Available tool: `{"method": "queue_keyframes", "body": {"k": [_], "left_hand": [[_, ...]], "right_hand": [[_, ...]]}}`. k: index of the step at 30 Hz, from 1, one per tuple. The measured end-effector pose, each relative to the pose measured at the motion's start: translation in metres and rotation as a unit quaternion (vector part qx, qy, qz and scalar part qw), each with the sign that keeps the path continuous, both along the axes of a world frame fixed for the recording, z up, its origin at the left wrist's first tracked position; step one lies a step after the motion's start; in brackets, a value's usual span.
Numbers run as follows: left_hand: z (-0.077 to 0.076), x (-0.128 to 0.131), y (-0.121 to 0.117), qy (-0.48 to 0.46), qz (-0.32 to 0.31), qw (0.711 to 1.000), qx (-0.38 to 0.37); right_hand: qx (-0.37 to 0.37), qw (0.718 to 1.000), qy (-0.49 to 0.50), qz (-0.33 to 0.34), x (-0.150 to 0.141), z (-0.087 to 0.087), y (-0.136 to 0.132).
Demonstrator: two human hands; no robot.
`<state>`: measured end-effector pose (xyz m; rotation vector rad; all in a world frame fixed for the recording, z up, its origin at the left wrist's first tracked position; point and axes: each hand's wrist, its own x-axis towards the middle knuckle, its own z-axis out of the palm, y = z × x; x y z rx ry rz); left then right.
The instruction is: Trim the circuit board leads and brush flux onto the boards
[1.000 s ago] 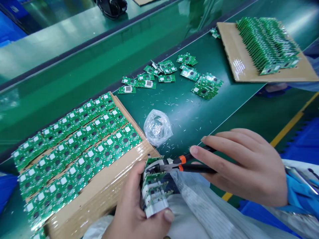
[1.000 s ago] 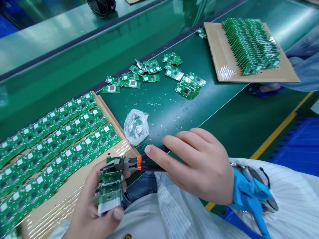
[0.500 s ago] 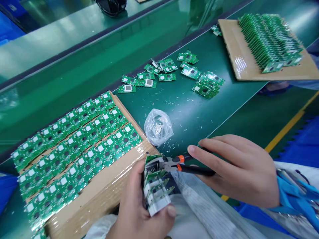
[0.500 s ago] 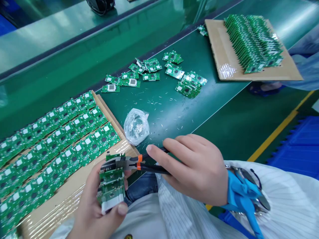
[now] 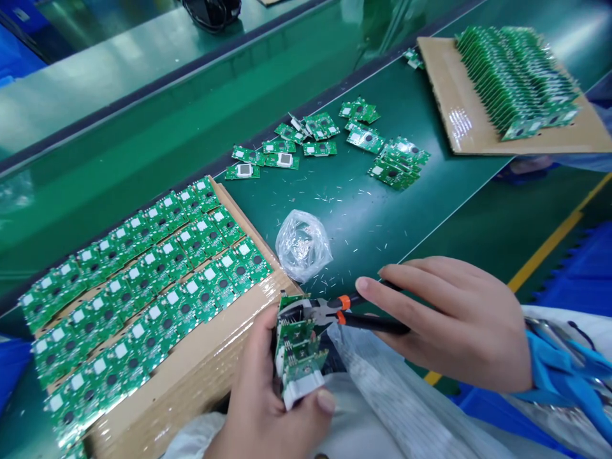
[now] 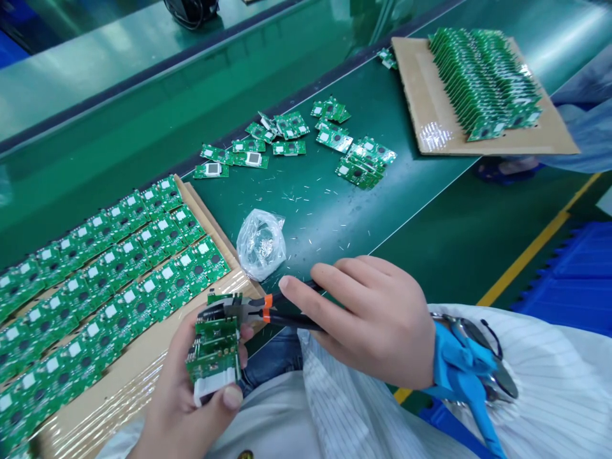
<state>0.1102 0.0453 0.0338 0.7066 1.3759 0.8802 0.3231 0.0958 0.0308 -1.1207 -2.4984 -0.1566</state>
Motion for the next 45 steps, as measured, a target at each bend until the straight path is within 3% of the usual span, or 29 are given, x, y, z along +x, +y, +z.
{"method": "queue_keyframes", "body": {"k": [7, 13, 19, 24, 32, 36, 41, 45], "left_hand": [[0.004, 0.0, 0.014, 0.001, -0.041, 0.999, -0.014], [-0.005, -0.005, 0.022, -0.025, -0.071, 0.996, -0.045], [-0.005, -0.007, 0.02, -0.041, -0.058, 0.996, -0.052], [0.0, -0.012, 0.014, -0.034, -0.054, 0.998, -0.029], [0.001, -0.021, 0.0, -0.048, -0.041, 0.998, 0.013], [-0.003, -0.026, -0.001, -0.026, -0.055, 0.997, 0.051], [-0.009, -0.028, -0.006, 0.022, -0.051, 0.994, 0.096], [-0.007, -0.028, -0.012, 0.03, -0.052, 0.993, 0.105]], "right_hand": [[-0.029, 0.999, 0.022, -0.018, -0.003, -0.001, 0.001], [-0.076, 0.996, 0.015, -0.04, -0.004, -0.003, -0.002], [-0.068, 0.997, -0.02, -0.037, -0.001, 0.003, 0.001], [-0.022, 0.997, -0.065, -0.033, 0.005, 0.014, 0.005], [0.024, 0.998, -0.046, -0.021, 0.016, 0.026, 0.002], [-0.007, 0.997, -0.041, -0.061, 0.017, 0.032, -0.003], [0.024, 0.999, -0.022, 0.008, 0.011, 0.036, -0.007], [0.02, 0.999, -0.047, 0.014, 0.005, 0.036, -0.004]]}}
